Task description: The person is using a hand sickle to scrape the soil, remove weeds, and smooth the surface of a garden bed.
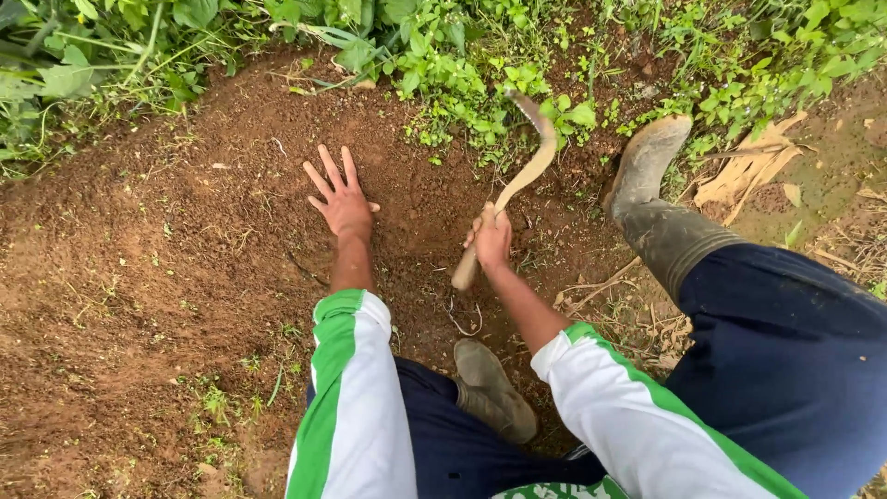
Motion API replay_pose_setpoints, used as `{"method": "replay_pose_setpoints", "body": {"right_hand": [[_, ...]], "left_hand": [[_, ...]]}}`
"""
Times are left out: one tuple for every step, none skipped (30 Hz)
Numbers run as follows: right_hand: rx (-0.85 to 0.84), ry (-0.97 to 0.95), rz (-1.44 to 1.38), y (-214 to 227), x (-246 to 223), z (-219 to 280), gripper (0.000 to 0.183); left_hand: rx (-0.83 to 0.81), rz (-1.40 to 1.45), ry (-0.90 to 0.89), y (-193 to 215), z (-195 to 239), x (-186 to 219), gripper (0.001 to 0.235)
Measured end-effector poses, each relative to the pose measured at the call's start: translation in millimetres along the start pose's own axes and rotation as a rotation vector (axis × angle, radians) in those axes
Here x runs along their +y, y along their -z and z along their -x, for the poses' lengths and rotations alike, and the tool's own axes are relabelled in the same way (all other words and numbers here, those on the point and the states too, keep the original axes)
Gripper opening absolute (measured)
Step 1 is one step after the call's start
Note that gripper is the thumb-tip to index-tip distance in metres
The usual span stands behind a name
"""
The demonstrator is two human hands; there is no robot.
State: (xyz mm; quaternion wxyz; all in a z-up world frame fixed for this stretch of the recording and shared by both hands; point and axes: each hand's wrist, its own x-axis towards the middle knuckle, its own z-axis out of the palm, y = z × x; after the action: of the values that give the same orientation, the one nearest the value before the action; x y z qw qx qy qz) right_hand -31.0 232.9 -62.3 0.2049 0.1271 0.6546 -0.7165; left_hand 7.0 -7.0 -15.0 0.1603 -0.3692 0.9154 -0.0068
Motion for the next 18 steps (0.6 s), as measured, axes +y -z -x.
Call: {"method": "replay_pose_setpoints", "body": {"right_hand": [[0.009,-0.008,0.0,-5.1,7.9,13.4,0.035],[-0.132,-0.016,0.141,-14.0,8.7,15.9,0.037],[-0.271,-0.024,0.284,-22.6,9.2,18.6,0.038],[-0.262,-0.022,0.281,-23.9,11.9,20.8,0.038],[-0.269,-0.066,0.219,-24.3,15.2,22.2,0.036],[-0.274,-0.112,0.159,-21.0,21.2,25.4,0.033],[-0.261,-0.111,0.157,-21.4,14.8,19.9,0.033],[-0.203,-0.081,0.145,-22.2,11.3,19.1,0.031],[-0.146,-0.051,0.134,-22.9,7.0,17.6,0.03],[-0.146,-0.04,0.134,-27.7,-3.3,17.9,0.03],[-0.076,0.002,0.102,-32.7,-14.9,17.5,0.026],[-0.011,0.036,0.074,-37.3,-26.0,18.1,0.023],[-0.016,0.038,0.077,-38.9,-21.7,15.1,0.023],[-0.133,0.012,0.18,-38.7,-11.7,18.4,0.023],[-0.251,-0.014,0.281,-38.0,-1.6,21.1,0.022],[-0.252,-0.018,0.284,-35.4,6.4,29.7,0.022],[-0.286,-0.024,0.315,-32.7,13.7,37.9,0.023],[-0.323,-0.032,0.349,-28.6,20.5,47.1,0.024]], "left_hand": [[-0.008,-0.005,-0.007,-5.0,6.7,-3.2,0.127],[0.002,0.007,-0.012,-3.4,4.1,-2.6,0.127],[0.012,0.019,-0.016,-1.4,1.8,-1.7,0.128],[0.014,0.019,-0.026,-2.9,-1.0,-3.0,0.128],[0.02,0.014,-0.018,-5.3,-3.9,-3.2,0.128],[0.023,0.01,-0.013,-11.2,-3.8,-1.7,0.128],[0.022,0.011,-0.025,-9.9,-6.3,-0.2,0.128],[0.033,0.014,-0.032,-10.5,-4.8,-2.7,0.128],[0.044,0.018,-0.038,-10.5,-3.7,-4.7,0.129],[0.053,0.023,-0.039,-11.1,-2.4,-5.9,0.129],[0.047,0.024,-0.039,-10.7,-2.1,-6.3,0.129],[0.033,0.023,-0.033,-11.3,0.1,-7.7,0.13],[0.034,0.026,-0.028,-6.9,-4.7,-4.7,0.13],[0.036,0.022,-0.032,-7.4,-3.4,-5.2,0.129],[0.039,0.018,-0.036,-8.2,-2.4,-5.0,0.128],[0.034,0.019,-0.034,-11.6,-4.3,-7.2,0.128],[0.032,0.01,-0.039,-14.5,-6.5,-8.9,0.127],[0.027,0.002,-0.039,-17.9,-6.6,-10.7,0.125]]}}
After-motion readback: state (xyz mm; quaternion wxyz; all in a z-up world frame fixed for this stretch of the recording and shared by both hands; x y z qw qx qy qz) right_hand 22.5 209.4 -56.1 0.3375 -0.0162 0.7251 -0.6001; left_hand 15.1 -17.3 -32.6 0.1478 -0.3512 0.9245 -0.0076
